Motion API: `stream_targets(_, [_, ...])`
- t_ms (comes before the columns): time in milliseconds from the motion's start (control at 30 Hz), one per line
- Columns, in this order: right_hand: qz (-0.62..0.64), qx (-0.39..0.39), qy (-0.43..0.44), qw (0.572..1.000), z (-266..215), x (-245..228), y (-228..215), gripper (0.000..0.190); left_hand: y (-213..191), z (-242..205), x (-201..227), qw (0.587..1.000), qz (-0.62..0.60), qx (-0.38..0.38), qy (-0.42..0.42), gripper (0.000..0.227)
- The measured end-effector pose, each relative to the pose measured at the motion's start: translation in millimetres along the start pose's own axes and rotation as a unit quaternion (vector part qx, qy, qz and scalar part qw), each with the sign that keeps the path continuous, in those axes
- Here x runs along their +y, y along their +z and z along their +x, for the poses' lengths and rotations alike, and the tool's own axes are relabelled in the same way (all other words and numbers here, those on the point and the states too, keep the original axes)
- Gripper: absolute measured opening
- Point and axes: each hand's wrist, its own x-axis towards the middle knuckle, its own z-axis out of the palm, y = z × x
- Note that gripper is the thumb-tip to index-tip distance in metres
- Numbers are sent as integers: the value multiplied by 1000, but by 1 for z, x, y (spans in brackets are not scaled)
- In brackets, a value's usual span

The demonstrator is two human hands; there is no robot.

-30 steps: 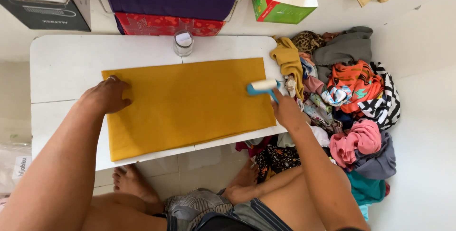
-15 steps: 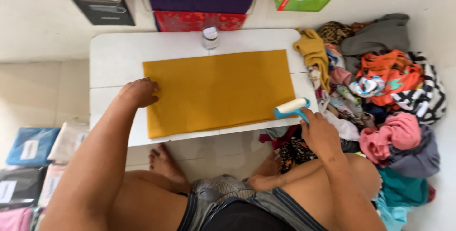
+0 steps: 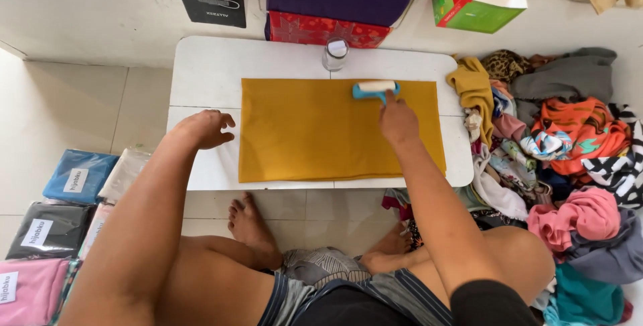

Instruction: Cleaning a yellow hijab with a lint roller and folding it neatly on a small table.

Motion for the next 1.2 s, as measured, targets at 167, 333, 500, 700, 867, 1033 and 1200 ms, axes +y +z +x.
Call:
stream_targets(167, [0, 0, 7, 1000, 23, -3, 8, 54, -9, 0, -7, 999, -52, 5, -7, 43])
stream_targets(333, [46, -32, 11, 998, -101, -52, -65, 44, -1, 12, -12, 998, -64, 21, 8, 42])
stream_targets(500, [62, -145, 100, 982, -193, -54, -89, 50, 7, 19, -1, 998, -56, 7, 13, 42])
stream_targets(700, [59, -141, 66, 986, -186, -77, -93, 50, 8, 22, 8, 999, -32, -6, 18, 42])
stream_targets(867, [32, -126, 5, 991, -111, -99, -50, 49, 6, 26, 5, 999, -29, -2, 16, 42])
stream_targets(1033, [16, -46, -10, 999, 10, -89, 9, 53, -2, 23, 5, 999, -31, -27, -4, 49])
stream_targets(1200, [57, -42, 1, 997, 20, -99, 17, 55, -1, 39, 10, 1000, -22, -16, -4, 48])
